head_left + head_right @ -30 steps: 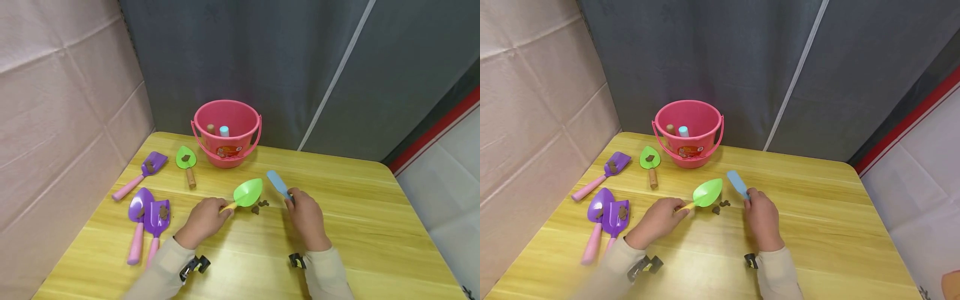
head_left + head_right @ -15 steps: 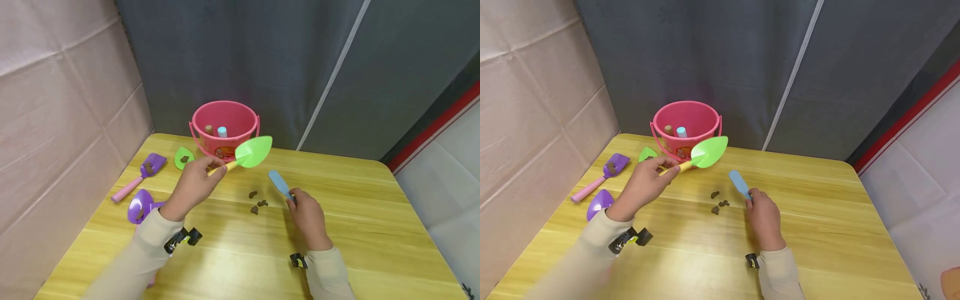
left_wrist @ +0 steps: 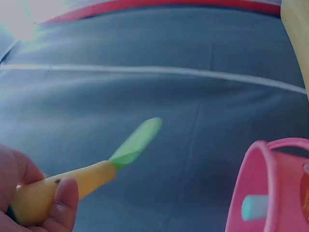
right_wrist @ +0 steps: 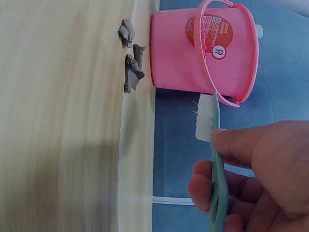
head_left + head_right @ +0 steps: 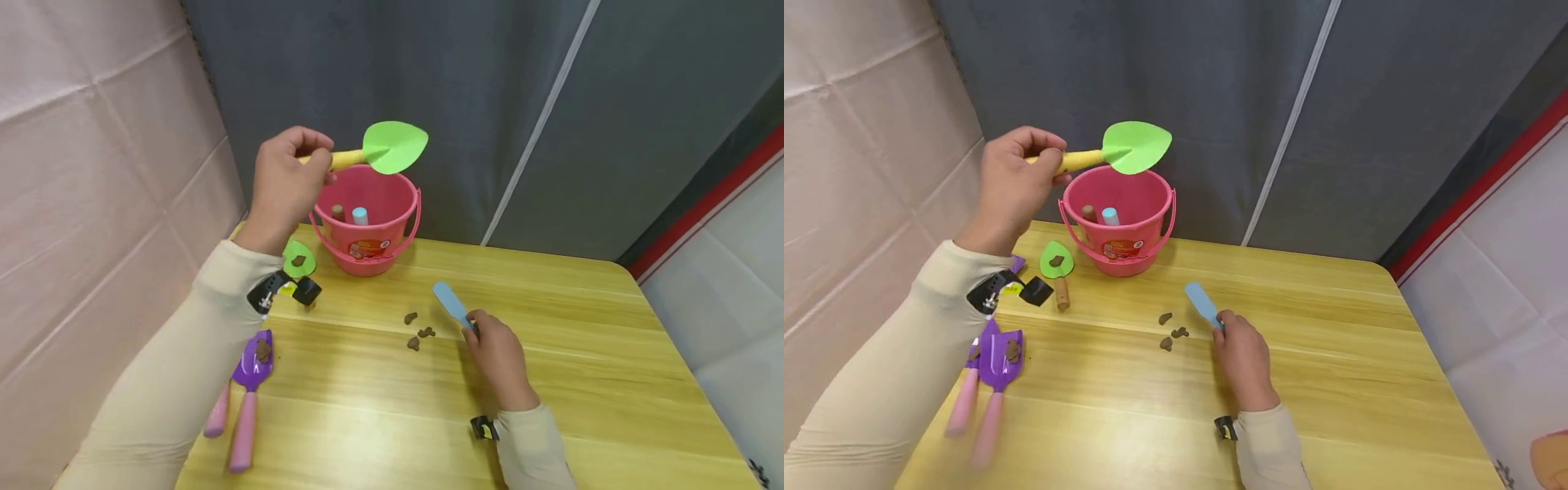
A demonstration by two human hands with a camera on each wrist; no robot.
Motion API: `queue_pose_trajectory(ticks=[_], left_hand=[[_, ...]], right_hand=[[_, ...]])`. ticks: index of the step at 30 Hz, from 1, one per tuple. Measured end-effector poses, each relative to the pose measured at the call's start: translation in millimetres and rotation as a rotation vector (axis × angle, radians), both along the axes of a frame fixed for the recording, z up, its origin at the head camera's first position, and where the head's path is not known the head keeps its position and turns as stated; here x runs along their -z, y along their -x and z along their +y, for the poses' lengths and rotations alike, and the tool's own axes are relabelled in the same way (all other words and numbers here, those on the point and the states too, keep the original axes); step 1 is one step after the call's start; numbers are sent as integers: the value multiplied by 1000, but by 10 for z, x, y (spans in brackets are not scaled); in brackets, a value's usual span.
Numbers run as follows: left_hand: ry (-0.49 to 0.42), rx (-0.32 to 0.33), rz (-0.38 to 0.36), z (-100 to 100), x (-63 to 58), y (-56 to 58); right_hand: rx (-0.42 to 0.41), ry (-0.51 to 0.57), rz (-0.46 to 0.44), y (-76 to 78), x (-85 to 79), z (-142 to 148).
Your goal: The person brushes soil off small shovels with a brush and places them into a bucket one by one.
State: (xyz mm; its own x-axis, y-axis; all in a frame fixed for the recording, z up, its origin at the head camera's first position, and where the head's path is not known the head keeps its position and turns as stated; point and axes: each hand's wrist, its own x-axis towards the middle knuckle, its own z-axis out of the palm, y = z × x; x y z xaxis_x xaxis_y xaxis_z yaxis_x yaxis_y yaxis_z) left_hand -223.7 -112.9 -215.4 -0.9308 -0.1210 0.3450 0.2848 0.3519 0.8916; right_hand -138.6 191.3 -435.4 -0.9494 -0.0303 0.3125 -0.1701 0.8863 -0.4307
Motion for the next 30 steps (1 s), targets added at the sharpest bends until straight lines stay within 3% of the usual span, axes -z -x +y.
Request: queue_pose_trajectory(ticks=[3, 5, 9, 13, 19, 30], left_hand=[[-5, -21, -15, -25, -84, 157], [5, -6, -40, -40, -72, 272], [95, 23, -48, -75, 68, 514], [209, 16, -64, -115, 212, 679], [329, -4, -61, -111, 367, 776], [354, -83, -110, -224, 591, 870]], right_hand=[[-3, -1, 1, -1, -9, 0], [-6, 7, -12, -6, -13, -6], [-18, 22, -57, -18, 1, -29], [-28, 19, -82, -26, 11, -45], [-37, 19, -80, -41, -15, -41], [-41, 25, -95, -55, -12, -45]])
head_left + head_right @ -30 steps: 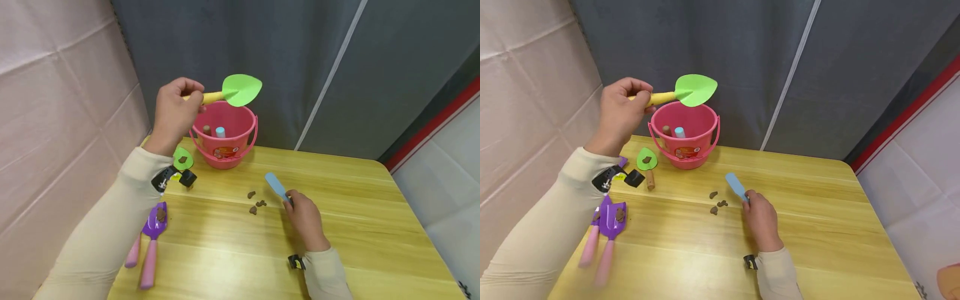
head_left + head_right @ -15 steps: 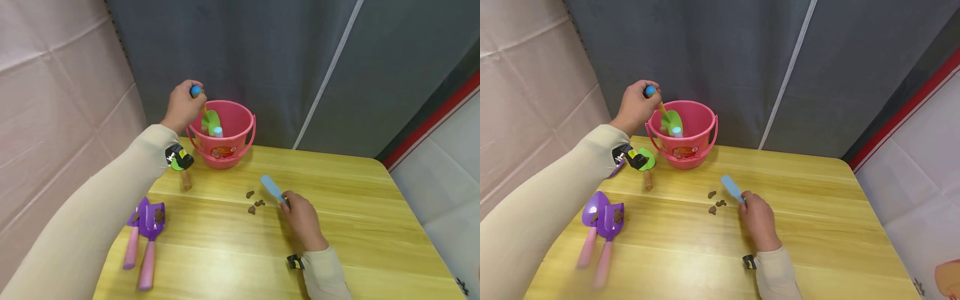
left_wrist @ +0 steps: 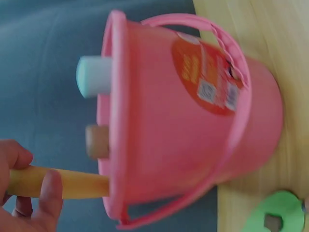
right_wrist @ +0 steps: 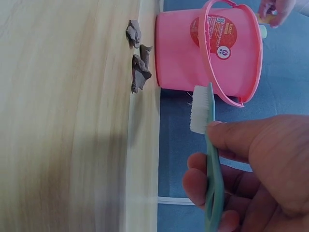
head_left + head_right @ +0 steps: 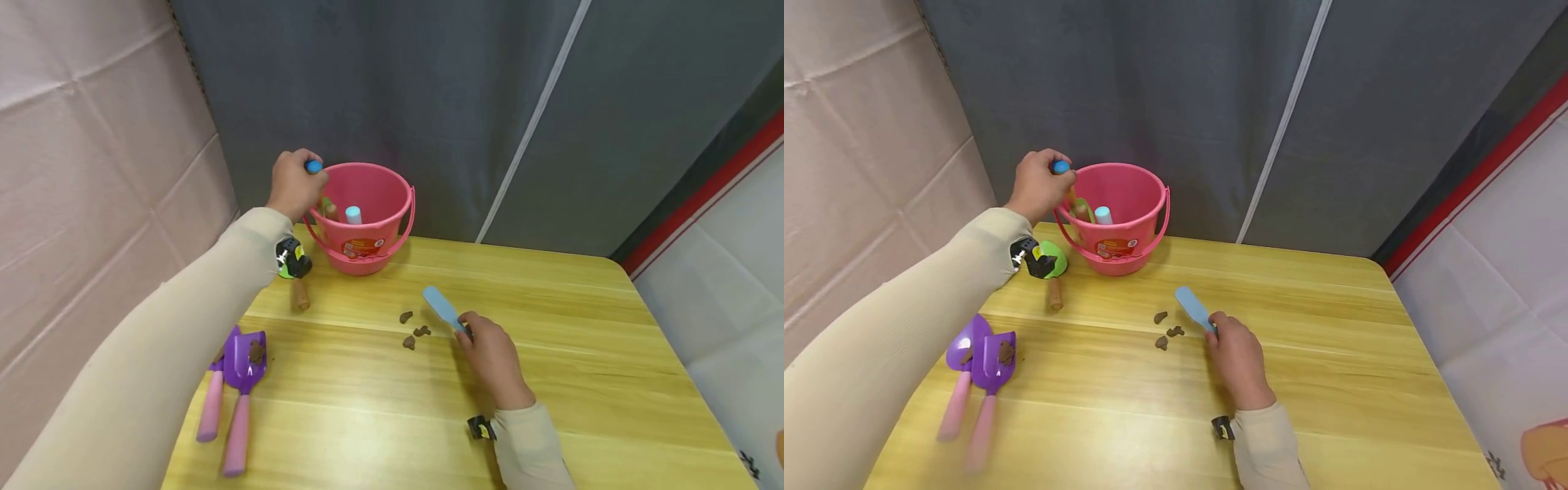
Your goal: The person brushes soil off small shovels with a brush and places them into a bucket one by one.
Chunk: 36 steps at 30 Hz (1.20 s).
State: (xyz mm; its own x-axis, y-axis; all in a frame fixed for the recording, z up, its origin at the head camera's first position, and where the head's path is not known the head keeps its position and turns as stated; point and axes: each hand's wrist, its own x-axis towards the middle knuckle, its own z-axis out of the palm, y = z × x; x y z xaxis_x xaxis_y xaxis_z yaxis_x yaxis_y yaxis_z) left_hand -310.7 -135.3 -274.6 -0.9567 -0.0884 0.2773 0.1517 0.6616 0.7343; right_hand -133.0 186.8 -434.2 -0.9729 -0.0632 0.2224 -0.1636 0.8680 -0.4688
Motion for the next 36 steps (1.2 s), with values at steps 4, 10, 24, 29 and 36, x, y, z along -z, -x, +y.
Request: queue_pose_trajectory(ticks=[4, 10, 24, 29, 36], left_hand=[[32, -52, -7, -76, 69, 18], [44, -49, -73, -106, 140, 50], [100, -2, -165, -145, 221, 56], [108, 19, -194, -167, 191, 52], [89, 26, -190, -220, 120, 20]], right_hand=[[7, -1, 5, -9, 17, 0], [9, -11, 16, -18, 38, 5], [-6, 4, 8, -37, 28, -7], [-11, 3, 5, -30, 25, -9], [-12, 5, 4, -13, 25, -4]])
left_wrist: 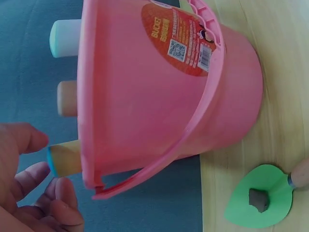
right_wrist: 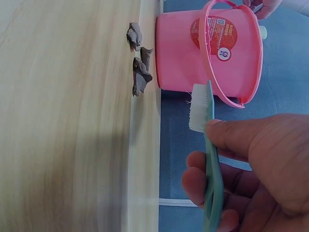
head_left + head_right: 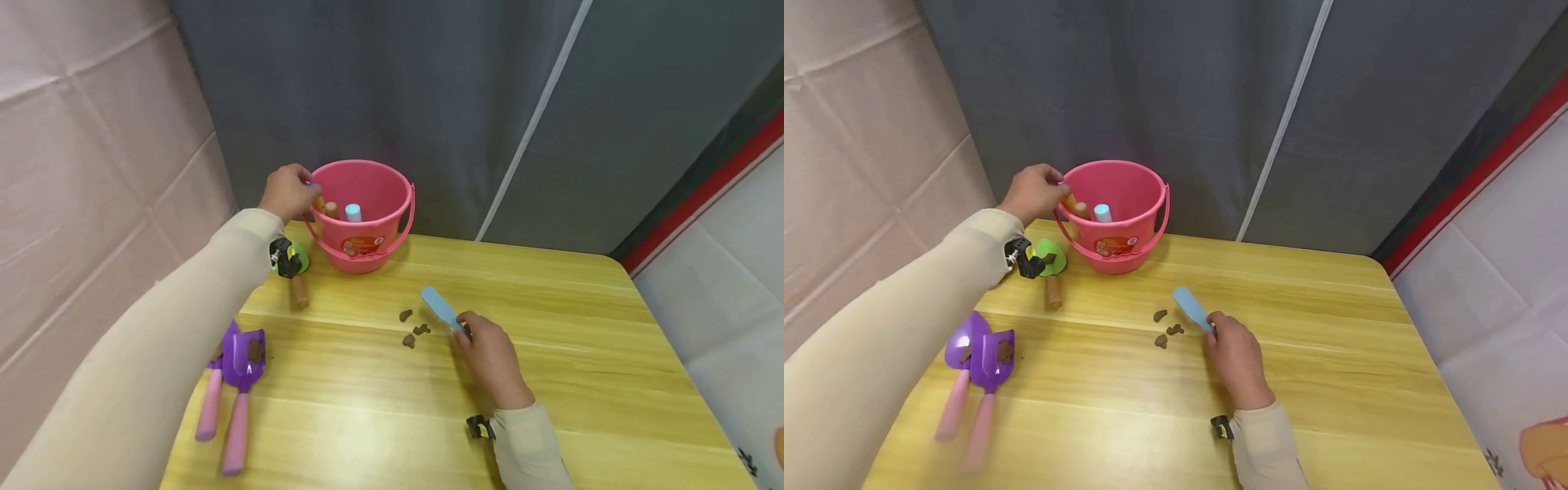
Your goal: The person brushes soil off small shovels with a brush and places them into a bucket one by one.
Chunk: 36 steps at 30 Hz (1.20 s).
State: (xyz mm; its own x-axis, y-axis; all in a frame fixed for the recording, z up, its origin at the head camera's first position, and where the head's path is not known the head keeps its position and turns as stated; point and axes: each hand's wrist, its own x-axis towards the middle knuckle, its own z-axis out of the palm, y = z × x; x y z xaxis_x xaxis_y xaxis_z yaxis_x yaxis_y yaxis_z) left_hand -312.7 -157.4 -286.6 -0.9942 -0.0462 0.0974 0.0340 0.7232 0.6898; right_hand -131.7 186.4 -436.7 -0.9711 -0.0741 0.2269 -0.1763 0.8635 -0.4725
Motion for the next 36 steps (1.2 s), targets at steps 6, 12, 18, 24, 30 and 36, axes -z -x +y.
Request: queue_pose_trajectory(ticks=[6, 12, 18, 24, 30, 36], left_hand=[[-57, -55, 78, -130, -22, -78], [-2, -61, 79, -372, 194, -271], [226, 174, -253, -455, 723, -412], [342, 232, -452, -371, 1126, -466], [162, 108, -534, -350, 1301, -485], [-92, 35, -586, -382, 1390, -493]], right_hand=[[1, -1, -14, 5, -6, -9], [-1, -2, -9, 2, -17, 1], [3, -7, -8, 14, -40, 13], [-4, -16, -15, 12, -57, 9], [3, -16, -9, -6, -54, 36], [5, -9, -15, -9, -54, 58]])
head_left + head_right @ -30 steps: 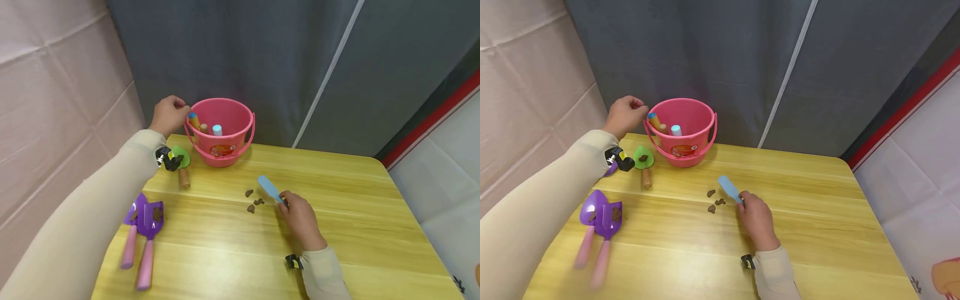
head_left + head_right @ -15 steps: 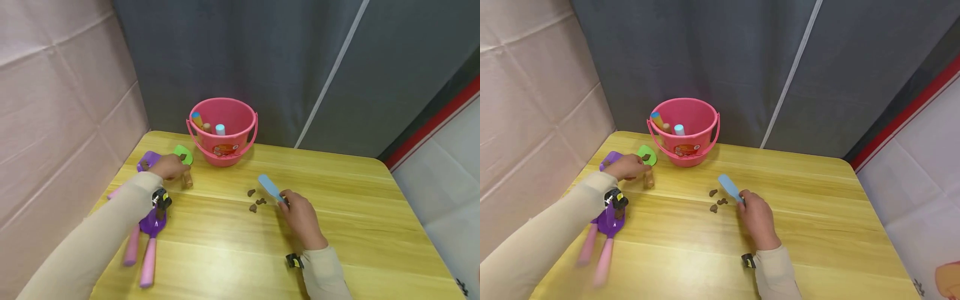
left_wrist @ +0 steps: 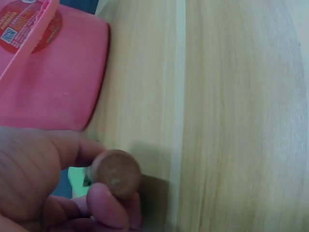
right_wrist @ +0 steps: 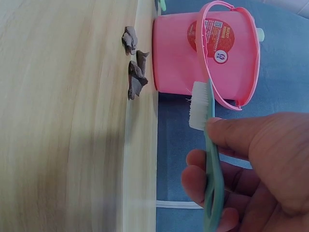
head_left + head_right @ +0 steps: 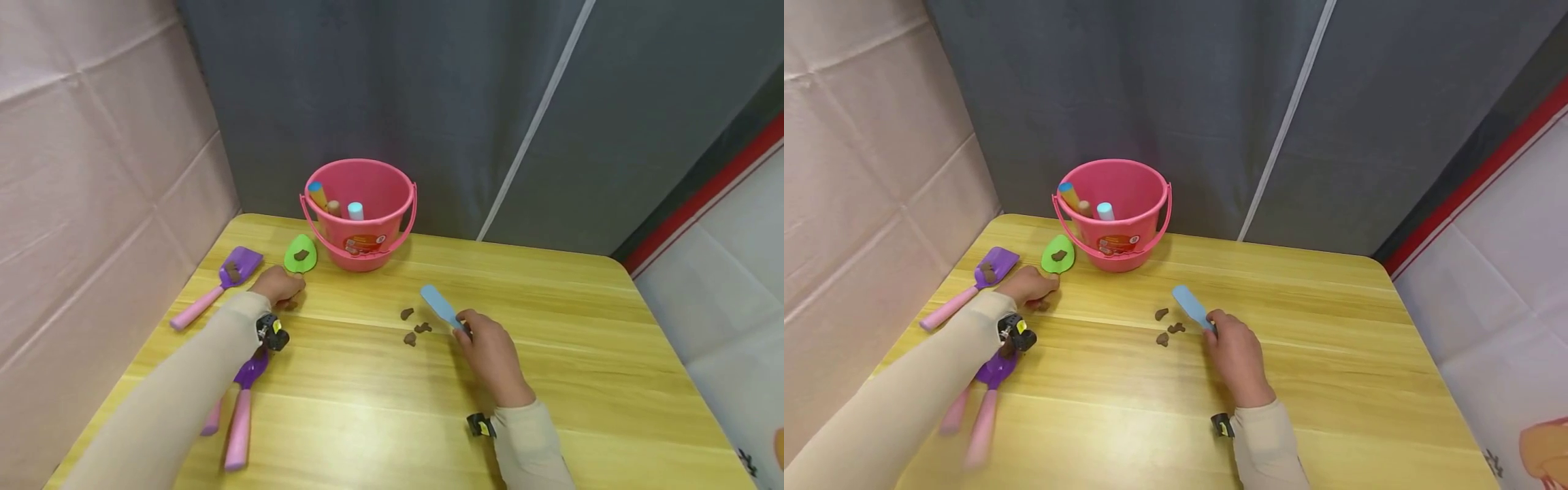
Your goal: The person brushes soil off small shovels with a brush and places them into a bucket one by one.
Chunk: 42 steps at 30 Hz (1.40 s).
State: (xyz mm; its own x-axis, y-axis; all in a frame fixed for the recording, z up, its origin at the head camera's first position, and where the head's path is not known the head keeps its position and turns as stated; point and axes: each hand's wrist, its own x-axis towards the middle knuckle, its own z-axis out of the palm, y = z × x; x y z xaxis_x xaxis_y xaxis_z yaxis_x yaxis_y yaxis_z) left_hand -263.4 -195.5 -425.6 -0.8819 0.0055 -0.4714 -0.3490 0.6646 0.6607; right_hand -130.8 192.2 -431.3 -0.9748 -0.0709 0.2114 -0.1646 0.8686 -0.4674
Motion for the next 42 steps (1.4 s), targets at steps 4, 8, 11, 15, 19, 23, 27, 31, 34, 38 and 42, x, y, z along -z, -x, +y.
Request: queue_pose_trajectory(ticks=[4, 8, 11, 15, 19, 23, 27, 31, 34, 38, 42], left_hand=[[25, 82, -24, -35, -53, -59], [154, 244, -21, -65, -143, -189], [126, 295, -9, -61, -188, -348], [52, 279, 23, 28, -215, -587], [52, 289, 68, 232, -238, -782], [62, 341, 151, 474, -245, -904], [25, 329, 195, 703, -243, -976], [-25, 313, 221, 934, -223, -1028], [-67, 318, 232, 1087, -198, -1058], [-151, 327, 227, 1222, -183, -1095], [-202, 344, 237, 1279, -189, -1128]], right_hand=[[3, -1, -12, 10, 7, -7], [-3, 3, -20, 16, 17, -14], [-9, 3, -15, 20, 24, -20], [-13, -3, 4, 21, 11, -31], [-25, -7, 27, 23, -22, -56], [-57, -10, 57, 20, -68, -95], [-104, -24, 90, 16, -132, -136], [-166, -49, 114, 17, -193, -180], [-207, -64, 124, 20, -204, -225], [-251, -93, 151, 12, -170, -272], [-260, -105, 154, -8, -136, -290]])
